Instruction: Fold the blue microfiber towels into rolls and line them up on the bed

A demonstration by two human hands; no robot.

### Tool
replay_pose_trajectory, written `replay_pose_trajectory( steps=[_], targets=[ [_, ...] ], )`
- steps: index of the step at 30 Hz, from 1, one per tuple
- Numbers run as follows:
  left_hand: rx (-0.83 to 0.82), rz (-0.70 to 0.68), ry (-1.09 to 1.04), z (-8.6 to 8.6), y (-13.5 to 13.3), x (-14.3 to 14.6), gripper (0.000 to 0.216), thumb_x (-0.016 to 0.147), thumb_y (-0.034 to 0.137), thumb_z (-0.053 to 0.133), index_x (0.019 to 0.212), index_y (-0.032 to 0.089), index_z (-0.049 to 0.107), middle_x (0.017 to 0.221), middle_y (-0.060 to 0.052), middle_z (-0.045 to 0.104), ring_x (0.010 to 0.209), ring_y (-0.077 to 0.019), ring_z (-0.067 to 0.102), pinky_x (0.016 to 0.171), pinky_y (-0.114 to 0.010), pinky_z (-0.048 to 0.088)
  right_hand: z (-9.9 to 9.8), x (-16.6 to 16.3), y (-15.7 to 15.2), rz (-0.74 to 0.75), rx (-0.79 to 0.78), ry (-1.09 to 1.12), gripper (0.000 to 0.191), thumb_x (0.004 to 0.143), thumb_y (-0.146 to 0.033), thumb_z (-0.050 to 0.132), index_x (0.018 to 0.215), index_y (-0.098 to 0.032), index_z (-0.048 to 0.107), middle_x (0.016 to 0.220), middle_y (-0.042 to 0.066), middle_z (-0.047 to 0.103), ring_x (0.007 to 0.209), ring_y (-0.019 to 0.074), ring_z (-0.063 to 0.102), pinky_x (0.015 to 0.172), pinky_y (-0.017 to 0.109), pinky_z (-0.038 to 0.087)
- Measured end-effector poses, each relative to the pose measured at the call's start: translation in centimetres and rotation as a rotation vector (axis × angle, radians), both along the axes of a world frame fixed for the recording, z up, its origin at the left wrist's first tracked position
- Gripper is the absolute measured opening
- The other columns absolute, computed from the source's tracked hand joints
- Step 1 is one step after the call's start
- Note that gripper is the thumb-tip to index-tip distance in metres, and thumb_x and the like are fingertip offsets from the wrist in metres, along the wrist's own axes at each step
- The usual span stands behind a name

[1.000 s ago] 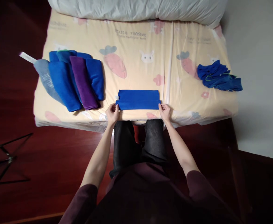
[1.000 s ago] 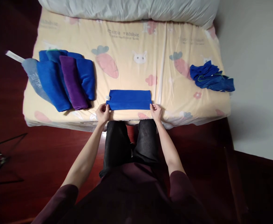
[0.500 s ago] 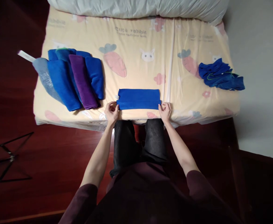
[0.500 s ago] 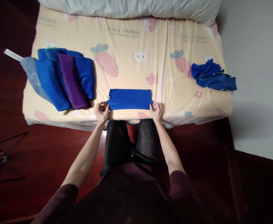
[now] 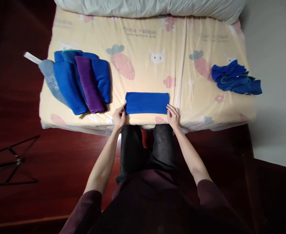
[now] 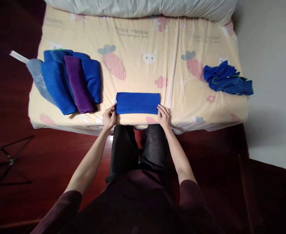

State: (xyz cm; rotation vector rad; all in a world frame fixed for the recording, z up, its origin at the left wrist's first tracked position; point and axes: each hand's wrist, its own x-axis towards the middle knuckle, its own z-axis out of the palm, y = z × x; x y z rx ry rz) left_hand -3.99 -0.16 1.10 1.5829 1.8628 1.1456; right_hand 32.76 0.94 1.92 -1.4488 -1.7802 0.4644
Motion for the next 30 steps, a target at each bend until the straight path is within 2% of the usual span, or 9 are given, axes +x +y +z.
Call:
replay_pose_trajectory(
  steps=[2,4,8,11,15,19,23,26,30],
  targets=[
    [0.000,-0.080,0.066,0.3,-0.1,-0.2,0.051,0.105,0.046,0.045,0.142,0.020,0.067,0.124,-0.012,0.074,0.106,-0.0259,0.068,0.099,-0.044,0.054,0.4,0.1,0.0,0.021,-0.002,-0.023,0.040,0.108,-0.034,0.044,0.134,-0.023,0.071,0.143,0.010,0.067,0.134,0.0248,0.060,0.119,0.046,0.046],
    [-0.008,-0.184,0.144,0.6,-0.1,-0.3,0.054,0.105,0.050,0.044,0.147,0.021,0.062,0.143,-0.012,0.066,0.123,-0.0294,0.063,0.110,-0.049,0.049,0.8,0.3,-0.1,0.049,-0.018,-0.057,0.040,0.106,-0.037,0.050,0.138,-0.022,0.068,0.148,0.010,0.064,0.138,0.0260,0.058,0.121,0.047,0.044],
    [-0.043,-0.387,0.322,1.1,0.3,-0.7,0.070,0.097,0.053,0.058,0.158,0.019,0.047,0.165,-0.015,0.044,0.139,-0.0371,0.052,0.116,-0.057,0.043,1.3,0.9,0.0,0.131,-0.065,-0.139,0.051,0.098,-0.037,0.063,0.146,-0.020,0.061,0.155,0.011,0.058,0.143,0.0286,0.053,0.123,0.050,0.041],
    [-0.084,-0.457,0.420,1.8,1.1,-1.0,0.068,0.095,0.036,0.058,0.159,0.016,0.044,0.165,-0.016,0.043,0.140,-0.0381,0.050,0.116,-0.056,0.045,1.6,1.1,0.6,0.148,-0.086,-0.201,0.051,0.095,-0.024,0.061,0.146,-0.020,0.062,0.154,0.009,0.059,0.141,0.0272,0.054,0.123,0.049,0.042],
    [-0.164,-0.462,0.473,3.4,2.1,-1.1,0.055,0.093,0.013,0.050,0.147,0.020,0.057,0.157,-0.018,0.052,0.134,-0.0367,0.054,0.101,-0.051,0.056,2.7,0.9,1.5,0.160,-0.148,-0.338,0.052,0.089,-0.007,0.057,0.139,-0.017,0.068,0.150,0.011,0.062,0.138,0.0304,0.056,0.121,0.053,0.043],
    [-0.164,-0.490,0.532,5.2,2.2,-1.3,0.045,0.091,0.009,0.046,0.130,0.019,0.066,0.138,-0.021,0.064,0.125,-0.0367,0.057,0.095,-0.050,0.057,4.4,0.9,1.9,0.199,-0.192,-0.420,0.045,0.089,-0.004,0.058,0.129,-0.013,0.074,0.140,0.018,0.069,0.132,0.0346,0.059,0.115,0.060,0.045],
    [-0.168,-0.568,0.529,6.1,1.4,-2.5,0.040,0.084,0.010,0.054,0.120,0.019,0.070,0.116,-0.017,0.072,0.118,-0.0336,0.059,0.105,-0.048,0.052,5.2,1.5,1.2,0.242,-0.194,-0.281,0.043,0.082,-0.003,0.061,0.119,-0.016,0.078,0.127,0.013,0.076,0.133,0.0295,0.061,0.119,0.054,0.046],
    [-0.129,-0.576,0.380,6.2,0.7,-3.1,0.040,0.079,0.014,0.057,0.116,0.017,0.071,0.121,-0.016,0.071,0.123,-0.0327,0.059,0.113,-0.049,0.046,5.4,1.6,0.5,0.226,-0.229,-0.031,0.045,0.078,-0.004,0.058,0.115,-0.019,0.079,0.128,0.010,0.076,0.133,0.0246,0.064,0.121,0.048,0.046],
    [-0.077,-0.488,0.122,6.4,0.3,-2.6,0.036,0.080,0.022,0.056,0.113,0.018,0.071,0.132,-0.014,0.070,0.135,-0.0296,0.058,0.119,-0.049,0.042,5.2,1.0,0.3,0.154,-0.302,0.277,0.038,0.078,-0.011,0.060,0.111,-0.016,0.079,0.124,0.012,0.078,0.122,0.0242,0.071,0.114,0.044,0.052]
  ],
)
